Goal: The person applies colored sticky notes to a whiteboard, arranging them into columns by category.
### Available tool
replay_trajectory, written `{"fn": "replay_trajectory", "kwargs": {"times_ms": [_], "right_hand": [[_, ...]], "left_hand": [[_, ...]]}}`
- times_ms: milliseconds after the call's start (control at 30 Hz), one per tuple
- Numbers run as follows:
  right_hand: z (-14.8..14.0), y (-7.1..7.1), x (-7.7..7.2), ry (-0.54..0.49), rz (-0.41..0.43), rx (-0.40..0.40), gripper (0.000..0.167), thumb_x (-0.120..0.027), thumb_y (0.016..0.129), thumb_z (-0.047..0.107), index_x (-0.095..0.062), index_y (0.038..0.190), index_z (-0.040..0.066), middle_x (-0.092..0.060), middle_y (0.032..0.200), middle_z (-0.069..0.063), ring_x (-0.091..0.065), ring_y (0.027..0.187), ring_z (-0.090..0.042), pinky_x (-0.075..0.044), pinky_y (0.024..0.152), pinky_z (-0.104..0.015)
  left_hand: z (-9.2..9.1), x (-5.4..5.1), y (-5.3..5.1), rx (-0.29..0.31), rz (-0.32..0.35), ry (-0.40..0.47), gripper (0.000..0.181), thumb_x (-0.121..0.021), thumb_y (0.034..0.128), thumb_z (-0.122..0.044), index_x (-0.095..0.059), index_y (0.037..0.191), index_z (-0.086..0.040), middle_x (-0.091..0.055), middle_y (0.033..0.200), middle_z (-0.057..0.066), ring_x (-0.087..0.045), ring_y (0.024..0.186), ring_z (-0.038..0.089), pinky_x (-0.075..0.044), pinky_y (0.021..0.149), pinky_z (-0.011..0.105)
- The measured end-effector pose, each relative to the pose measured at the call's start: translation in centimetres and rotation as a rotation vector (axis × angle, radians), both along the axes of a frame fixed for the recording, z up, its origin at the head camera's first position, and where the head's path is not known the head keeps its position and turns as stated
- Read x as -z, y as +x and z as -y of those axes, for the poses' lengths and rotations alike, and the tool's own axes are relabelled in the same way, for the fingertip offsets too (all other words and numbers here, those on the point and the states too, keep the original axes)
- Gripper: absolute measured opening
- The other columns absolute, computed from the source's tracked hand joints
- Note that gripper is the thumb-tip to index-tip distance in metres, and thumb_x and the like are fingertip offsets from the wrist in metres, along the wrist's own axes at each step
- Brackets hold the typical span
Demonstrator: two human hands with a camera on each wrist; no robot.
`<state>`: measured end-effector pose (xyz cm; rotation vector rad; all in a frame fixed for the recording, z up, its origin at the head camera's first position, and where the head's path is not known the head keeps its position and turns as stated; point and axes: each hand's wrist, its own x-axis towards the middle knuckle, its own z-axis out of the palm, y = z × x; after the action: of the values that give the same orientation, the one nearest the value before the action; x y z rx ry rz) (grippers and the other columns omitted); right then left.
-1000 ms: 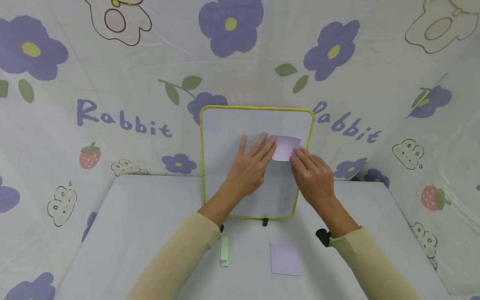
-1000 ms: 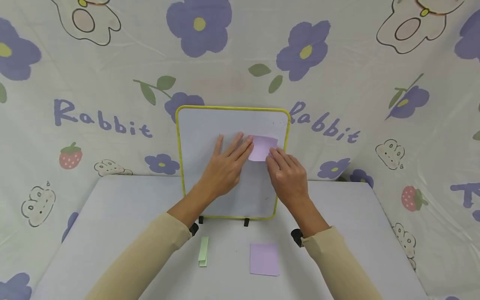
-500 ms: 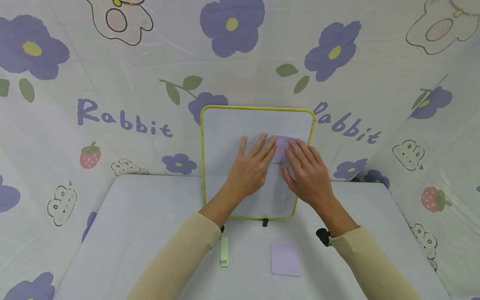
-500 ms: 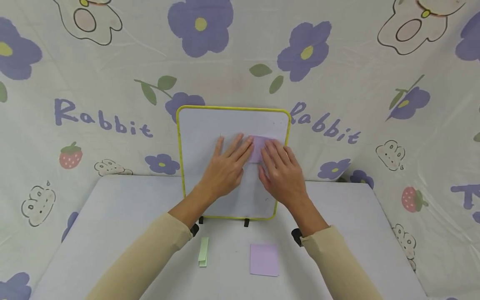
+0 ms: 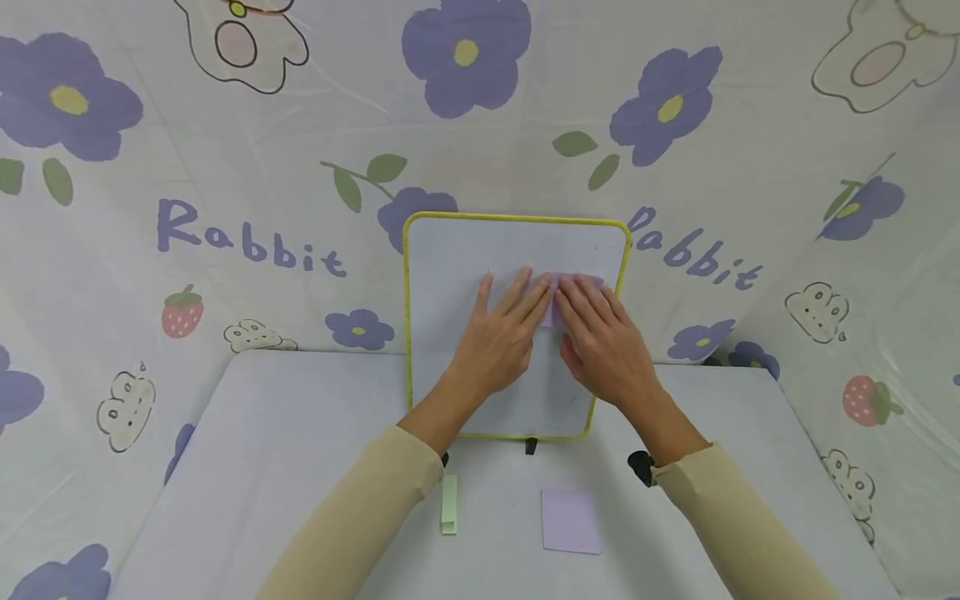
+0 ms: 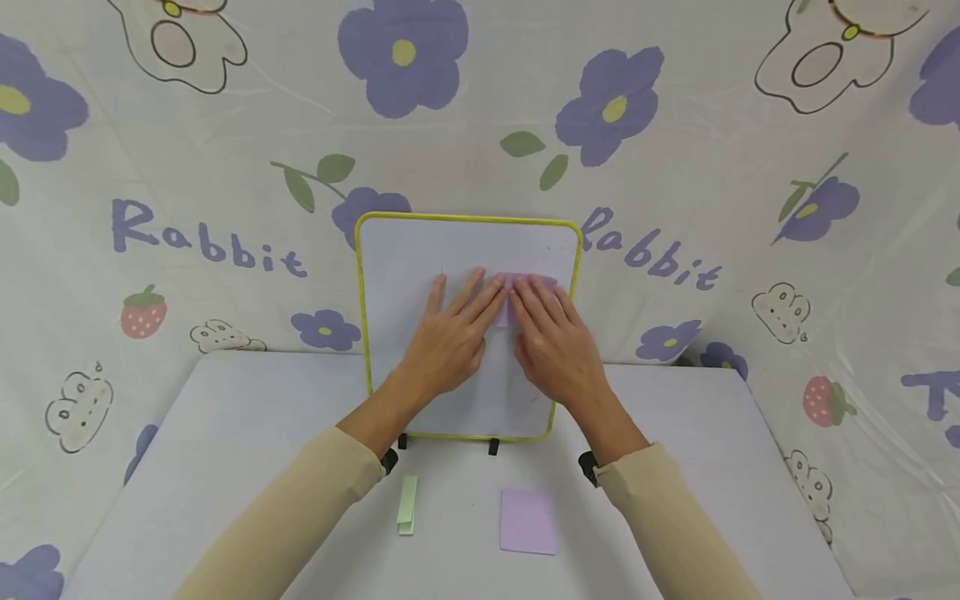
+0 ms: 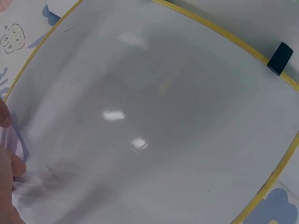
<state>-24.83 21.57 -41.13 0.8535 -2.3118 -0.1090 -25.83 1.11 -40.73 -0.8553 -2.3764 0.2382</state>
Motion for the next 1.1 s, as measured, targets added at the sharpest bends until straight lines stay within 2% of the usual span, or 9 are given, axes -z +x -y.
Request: {"fn": "replay_trajectory", "kwargs": {"times_ms": [200,500,900,1100], "right_hand": [[-0.4,0.0,0.0,0.019,0.013,0.051,0.073,-0.073,0.082,0.015,-0.045,0.147,-0.003,-0.039,0.155,-0.019,-0.032,0.145,-0.034,-0.022,0.118,-0.048],[-1.2,-0.1,0.1,0.002,-0.001,0.062,0.071,-0.073,0.081,0.013,-0.046,0.145,-0.004,-0.038,0.155,-0.02,-0.034,0.144,-0.035,-0.026,0.116,-0.05],[-2.2,0.2,0.1,-0.033,0.028,0.079,0.072,-0.073,0.08,0.009,-0.045,0.145,-0.007,-0.038,0.154,-0.022,-0.034,0.144,-0.034,-0.026,0.117,-0.05],[-1.8,0.2,0.3,-0.018,0.017,0.117,0.071,-0.072,0.082,0.011,-0.044,0.144,-0.009,-0.037,0.154,-0.025,-0.034,0.143,-0.038,-0.025,0.117,-0.051]], "left_hand": [[0.0,-0.1,0.0,-0.009,0.012,-0.008,0.06,-0.049,0.0975,-0.029,-0.039,0.154,-0.014,-0.029,0.162,0.001,-0.022,0.15,0.025,-0.022,0.114,0.06],[-0.1,-0.2,0.0,-0.019,0.016,-0.004,0.06,-0.05,0.0971,-0.029,-0.039,0.154,-0.014,-0.028,0.163,0.001,-0.021,0.15,0.025,-0.022,0.114,0.06],[-0.2,-0.1,-0.1,-0.022,0.023,0.011,0.061,-0.051,0.0962,-0.029,-0.039,0.154,-0.014,-0.028,0.163,0.0,-0.021,0.15,0.025,-0.022,0.114,0.06],[-0.3,-0.1,-0.1,-0.024,0.022,0.008,0.063,-0.053,0.0953,-0.03,-0.038,0.154,-0.012,-0.027,0.163,0.002,-0.021,0.15,0.025,-0.023,0.113,0.06]]}}
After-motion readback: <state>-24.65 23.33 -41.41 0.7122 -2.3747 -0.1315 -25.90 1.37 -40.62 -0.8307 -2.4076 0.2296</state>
